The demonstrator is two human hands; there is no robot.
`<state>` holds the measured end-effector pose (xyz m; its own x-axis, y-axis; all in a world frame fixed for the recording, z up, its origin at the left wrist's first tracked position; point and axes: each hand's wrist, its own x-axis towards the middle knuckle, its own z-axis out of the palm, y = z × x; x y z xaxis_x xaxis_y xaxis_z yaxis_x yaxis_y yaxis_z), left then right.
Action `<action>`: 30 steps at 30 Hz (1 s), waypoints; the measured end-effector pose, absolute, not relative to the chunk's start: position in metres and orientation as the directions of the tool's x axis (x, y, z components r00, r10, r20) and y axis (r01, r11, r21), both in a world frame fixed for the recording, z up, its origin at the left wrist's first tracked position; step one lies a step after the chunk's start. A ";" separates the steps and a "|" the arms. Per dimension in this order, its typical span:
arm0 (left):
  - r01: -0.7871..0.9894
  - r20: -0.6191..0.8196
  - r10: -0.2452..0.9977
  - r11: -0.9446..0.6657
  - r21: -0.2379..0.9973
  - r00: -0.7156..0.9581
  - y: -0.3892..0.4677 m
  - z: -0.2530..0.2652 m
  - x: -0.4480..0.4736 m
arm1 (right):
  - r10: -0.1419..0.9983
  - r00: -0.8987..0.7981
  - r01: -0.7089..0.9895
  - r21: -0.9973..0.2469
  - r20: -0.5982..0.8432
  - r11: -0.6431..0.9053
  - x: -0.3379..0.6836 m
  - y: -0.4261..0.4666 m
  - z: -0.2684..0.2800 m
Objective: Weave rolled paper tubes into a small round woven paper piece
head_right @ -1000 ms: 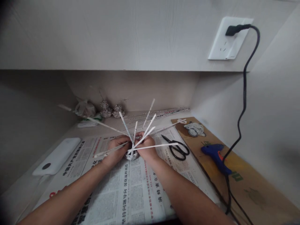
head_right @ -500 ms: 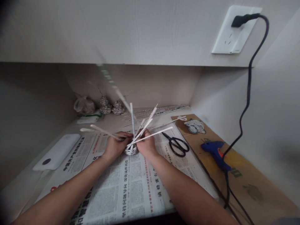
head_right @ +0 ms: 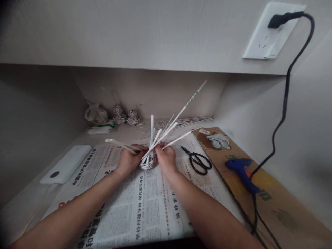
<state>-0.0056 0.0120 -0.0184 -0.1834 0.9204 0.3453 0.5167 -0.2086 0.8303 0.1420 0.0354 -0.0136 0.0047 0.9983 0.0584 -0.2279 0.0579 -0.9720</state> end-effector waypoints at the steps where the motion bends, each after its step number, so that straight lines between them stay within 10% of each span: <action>1: 0.530 0.347 0.923 -0.215 0.821 -0.164 0.012 -0.018 -0.006 | 0.995 -0.002 -0.205 -0.974 0.096 0.094 0.143 0.035 -0.012; 7: 0.563 0.355 0.925 -0.223 0.796 -0.136 0.011 -0.017 -0.008 | 0.947 -0.015 0.222 -0.922 0.321 0.317 0.151 0.035 -0.013; 20: 0.541 0.396 0.905 -0.258 0.800 -0.154 0.013 -0.024 -0.006 | 0.833 -0.195 0.885 -0.274 0.518 0.377 0.167 0.028 0.006; 30: 0.523 0.348 0.930 -0.238 0.818 -0.122 0.011 -0.020 -0.005 | 0.980 -0.142 0.599 -0.776 0.141 0.199 0.158 0.043 -0.011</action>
<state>-0.0045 0.0113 -0.0203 -0.1221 0.9295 0.3480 0.5231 -0.2377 0.8185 0.1585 0.0428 -0.0108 -0.1419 0.9798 0.1412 0.5990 0.1985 -0.7757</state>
